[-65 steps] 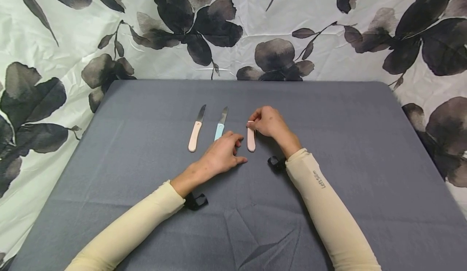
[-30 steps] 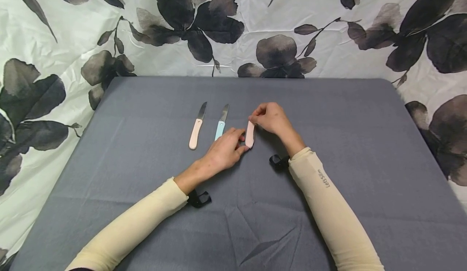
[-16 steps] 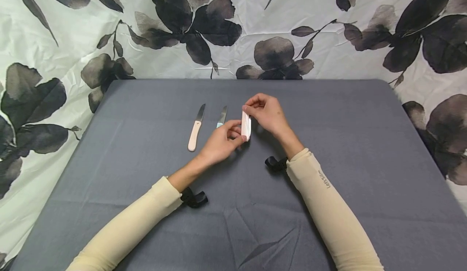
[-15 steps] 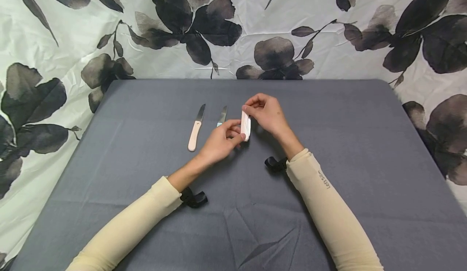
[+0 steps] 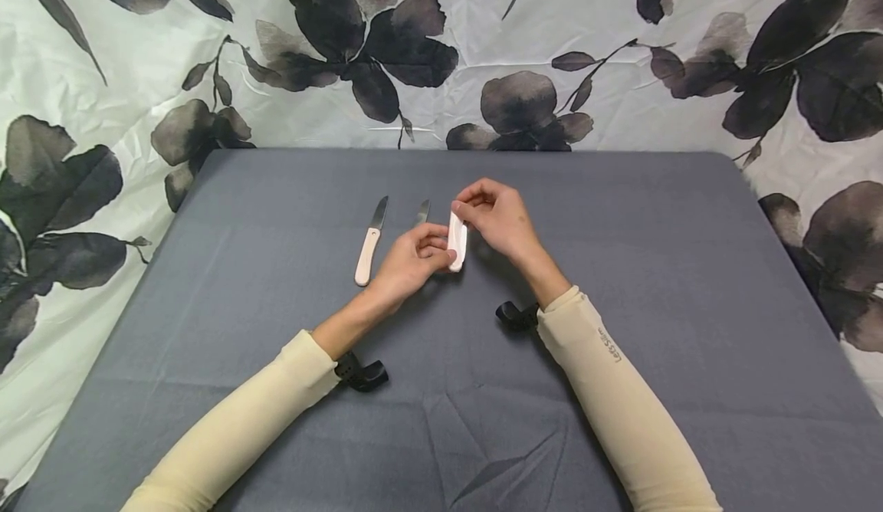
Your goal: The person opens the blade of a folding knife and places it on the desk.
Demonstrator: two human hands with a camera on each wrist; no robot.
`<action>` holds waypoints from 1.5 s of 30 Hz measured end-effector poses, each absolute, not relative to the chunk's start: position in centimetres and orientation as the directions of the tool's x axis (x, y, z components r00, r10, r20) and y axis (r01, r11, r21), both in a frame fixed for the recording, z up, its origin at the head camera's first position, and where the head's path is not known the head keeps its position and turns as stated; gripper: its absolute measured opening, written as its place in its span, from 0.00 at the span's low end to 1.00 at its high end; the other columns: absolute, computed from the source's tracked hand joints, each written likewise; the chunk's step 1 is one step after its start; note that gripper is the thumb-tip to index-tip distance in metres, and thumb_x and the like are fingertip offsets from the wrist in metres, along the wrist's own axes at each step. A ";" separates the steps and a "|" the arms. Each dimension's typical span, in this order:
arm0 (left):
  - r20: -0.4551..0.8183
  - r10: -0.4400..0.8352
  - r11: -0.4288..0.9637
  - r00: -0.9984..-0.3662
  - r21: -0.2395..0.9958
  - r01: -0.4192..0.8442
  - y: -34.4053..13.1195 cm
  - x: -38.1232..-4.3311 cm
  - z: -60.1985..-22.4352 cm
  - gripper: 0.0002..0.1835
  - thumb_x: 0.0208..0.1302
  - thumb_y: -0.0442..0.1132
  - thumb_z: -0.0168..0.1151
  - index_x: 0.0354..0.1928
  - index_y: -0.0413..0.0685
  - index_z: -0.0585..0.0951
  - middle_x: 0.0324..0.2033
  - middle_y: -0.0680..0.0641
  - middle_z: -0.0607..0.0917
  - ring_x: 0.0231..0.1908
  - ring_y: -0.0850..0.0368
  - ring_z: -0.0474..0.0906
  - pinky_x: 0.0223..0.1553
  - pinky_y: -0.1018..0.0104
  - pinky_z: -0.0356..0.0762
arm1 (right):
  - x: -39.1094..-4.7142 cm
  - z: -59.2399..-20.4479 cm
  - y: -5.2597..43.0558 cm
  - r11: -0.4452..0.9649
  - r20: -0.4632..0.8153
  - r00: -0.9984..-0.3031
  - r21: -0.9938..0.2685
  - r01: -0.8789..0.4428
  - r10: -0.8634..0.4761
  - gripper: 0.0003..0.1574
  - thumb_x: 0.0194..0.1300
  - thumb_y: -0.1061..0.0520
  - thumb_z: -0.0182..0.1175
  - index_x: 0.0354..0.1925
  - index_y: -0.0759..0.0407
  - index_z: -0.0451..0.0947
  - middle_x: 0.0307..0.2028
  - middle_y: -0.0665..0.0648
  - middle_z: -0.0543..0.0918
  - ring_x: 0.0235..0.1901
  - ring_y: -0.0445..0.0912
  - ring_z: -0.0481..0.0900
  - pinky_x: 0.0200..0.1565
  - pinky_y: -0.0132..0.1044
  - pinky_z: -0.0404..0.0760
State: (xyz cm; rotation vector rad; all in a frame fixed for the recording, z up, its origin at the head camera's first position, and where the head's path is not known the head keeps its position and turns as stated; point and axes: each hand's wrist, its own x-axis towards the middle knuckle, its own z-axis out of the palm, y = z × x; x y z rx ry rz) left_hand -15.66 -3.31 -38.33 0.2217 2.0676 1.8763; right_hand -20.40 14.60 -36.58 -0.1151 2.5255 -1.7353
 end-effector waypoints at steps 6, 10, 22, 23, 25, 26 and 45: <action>-0.146 0.312 0.123 -0.939 0.986 -0.112 -3.4 -15.8 -38.3 0.21 0.72 0.29 0.62 0.64 0.35 0.75 0.50 0.38 0.84 0.42 0.57 0.83 0.49 0.54 0.84 | -20.0 -36.1 14.7 0.310 -0.080 -0.990 -0.950 0.040 -0.114 0.21 0.73 0.54 0.66 0.55 0.68 0.78 0.38 0.50 0.84 0.31 0.37 0.84 0.42 0.38 0.89; -0.138 0.290 0.106 -0.947 0.988 -0.112 -3.4 -15.9 -38.1 0.21 0.72 0.30 0.61 0.65 0.35 0.75 0.50 0.37 0.83 0.42 0.58 0.82 0.48 0.54 0.84 | -19.8 -36.2 14.8 0.293 -0.118 -0.984 -0.953 0.075 -0.133 0.21 0.74 0.55 0.64 0.56 0.69 0.77 0.38 0.50 0.84 0.31 0.38 0.84 0.43 0.42 0.89; -0.089 0.236 0.018 -0.968 0.996 -0.087 -3.1 -16.0 -38.1 0.20 0.71 0.26 0.62 0.63 0.31 0.75 0.47 0.35 0.85 0.39 0.61 0.82 0.50 0.55 0.86 | -19.3 -36.4 14.9 0.293 -0.134 -0.975 -0.953 0.078 -0.176 0.18 0.72 0.59 0.65 0.53 0.72 0.80 0.32 0.49 0.86 0.30 0.39 0.83 0.39 0.37 0.87; -0.087 0.232 0.017 -0.969 0.996 -0.086 -3.1 -16.0 -38.1 0.20 0.70 0.26 0.62 0.63 0.31 0.75 0.47 0.36 0.85 0.39 0.62 0.82 0.49 0.58 0.86 | -19.3 -36.4 14.9 0.294 -0.137 -0.975 -0.952 0.080 -0.176 0.18 0.72 0.60 0.65 0.53 0.72 0.81 0.32 0.49 0.86 0.29 0.39 0.83 0.39 0.37 0.87; -0.085 0.226 0.016 -0.970 0.996 -0.083 -3.2 -16.0 -38.2 0.20 0.70 0.26 0.62 0.63 0.31 0.75 0.47 0.36 0.85 0.39 0.62 0.82 0.46 0.63 0.86 | -19.3 -36.5 14.9 0.294 -0.140 -0.974 -0.952 0.084 -0.176 0.17 0.71 0.61 0.66 0.52 0.72 0.81 0.31 0.49 0.86 0.29 0.39 0.83 0.39 0.36 0.87; -0.083 0.224 0.019 -0.971 0.997 -0.081 -3.2 -16.0 -38.2 0.20 0.70 0.26 0.62 0.62 0.31 0.75 0.47 0.36 0.85 0.39 0.62 0.82 0.45 0.65 0.86 | -19.3 -36.5 14.9 0.295 -0.141 -0.974 -0.952 0.084 -0.177 0.17 0.70 0.61 0.66 0.52 0.72 0.82 0.31 0.49 0.86 0.29 0.38 0.83 0.39 0.36 0.87; -0.101 0.246 0.024 -0.964 0.995 -0.098 -3.9 -16.0 -38.2 0.20 0.71 0.25 0.60 0.64 0.30 0.75 0.47 0.37 0.82 0.39 0.59 0.82 0.46 0.65 0.87 | -19.8 -36.9 16.2 0.306 -0.178 -0.968 -0.945 0.118 -0.178 0.21 0.70 0.61 0.64 0.57 0.72 0.82 0.39 0.48 0.89 0.32 0.36 0.83 0.41 0.32 0.85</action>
